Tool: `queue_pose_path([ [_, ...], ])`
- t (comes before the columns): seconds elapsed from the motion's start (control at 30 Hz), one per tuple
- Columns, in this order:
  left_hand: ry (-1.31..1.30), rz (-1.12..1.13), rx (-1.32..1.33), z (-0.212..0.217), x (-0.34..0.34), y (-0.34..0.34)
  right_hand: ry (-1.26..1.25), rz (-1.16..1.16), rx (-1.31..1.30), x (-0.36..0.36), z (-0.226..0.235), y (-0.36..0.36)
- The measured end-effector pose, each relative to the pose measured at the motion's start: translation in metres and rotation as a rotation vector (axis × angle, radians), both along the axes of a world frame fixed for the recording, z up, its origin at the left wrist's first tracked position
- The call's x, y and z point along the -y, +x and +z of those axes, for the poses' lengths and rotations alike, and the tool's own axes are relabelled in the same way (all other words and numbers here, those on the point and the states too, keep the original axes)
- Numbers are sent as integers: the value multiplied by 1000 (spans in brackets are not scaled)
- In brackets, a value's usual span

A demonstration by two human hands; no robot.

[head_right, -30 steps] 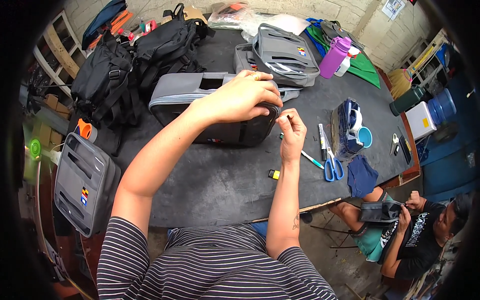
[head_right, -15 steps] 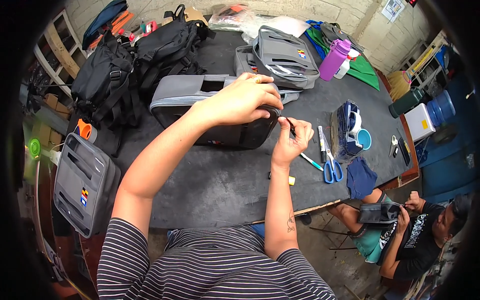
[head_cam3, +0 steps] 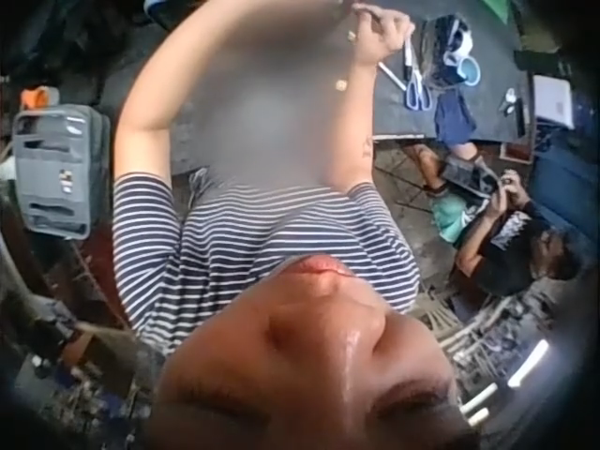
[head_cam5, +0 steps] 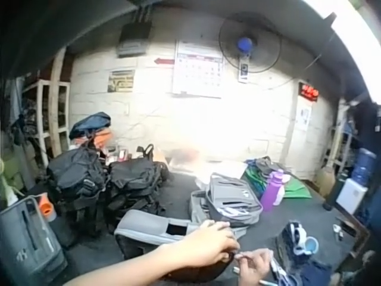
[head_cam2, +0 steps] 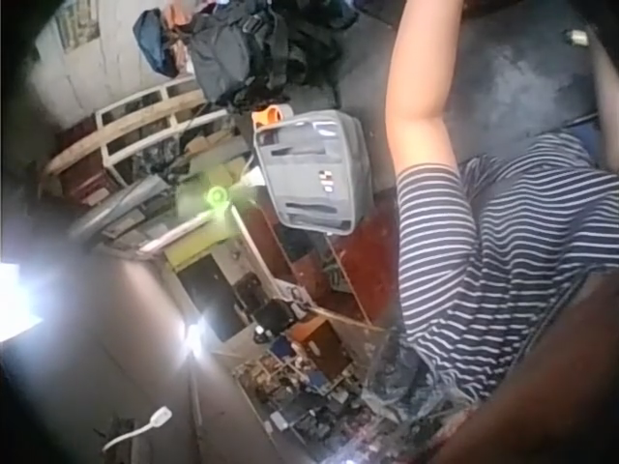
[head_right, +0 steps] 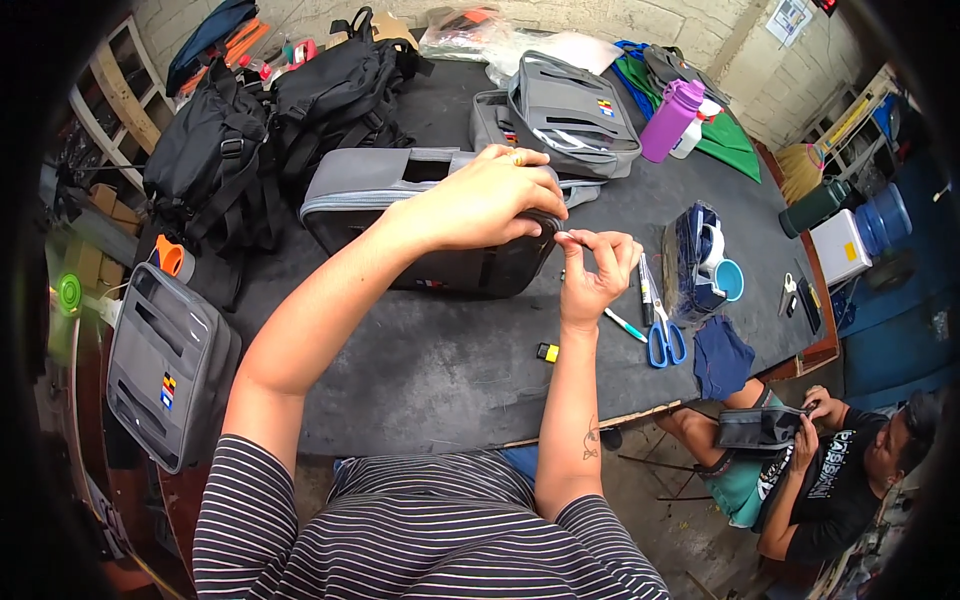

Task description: Inspecting and finishing the assembly of a grey fabric bag by adjusting straps and sealing threads with a lighter.

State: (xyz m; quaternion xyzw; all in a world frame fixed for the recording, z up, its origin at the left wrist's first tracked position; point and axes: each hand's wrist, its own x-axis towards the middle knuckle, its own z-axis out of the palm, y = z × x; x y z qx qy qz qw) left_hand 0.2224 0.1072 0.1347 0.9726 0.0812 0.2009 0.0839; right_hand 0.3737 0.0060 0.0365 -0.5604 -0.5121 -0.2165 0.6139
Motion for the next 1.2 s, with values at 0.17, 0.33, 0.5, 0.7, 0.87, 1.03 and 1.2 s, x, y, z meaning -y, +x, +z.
queue_pose_path([
  [0.17,-14,3,7,1,1,-1,-62,-16,95,2,9,4],
  [0.33,-10,8,-22,2,4,1,-237,349,-132,-4,8,21],
  [0.5,-2,-46,-9,3,2,1,-213,867,-529,-16,-17,29],
  [0.7,48,-57,-20,1,-1,1,387,1602,-973,-8,-45,21],
  [0.87,74,-86,214,-5,4,-7,288,1374,-1136,26,-42,39],
  [1.03,-429,-80,807,17,72,-32,150,1037,-1197,43,-41,38],
  [1.2,-1443,-311,1440,66,211,-49,31,1079,-1171,35,-49,26],
])
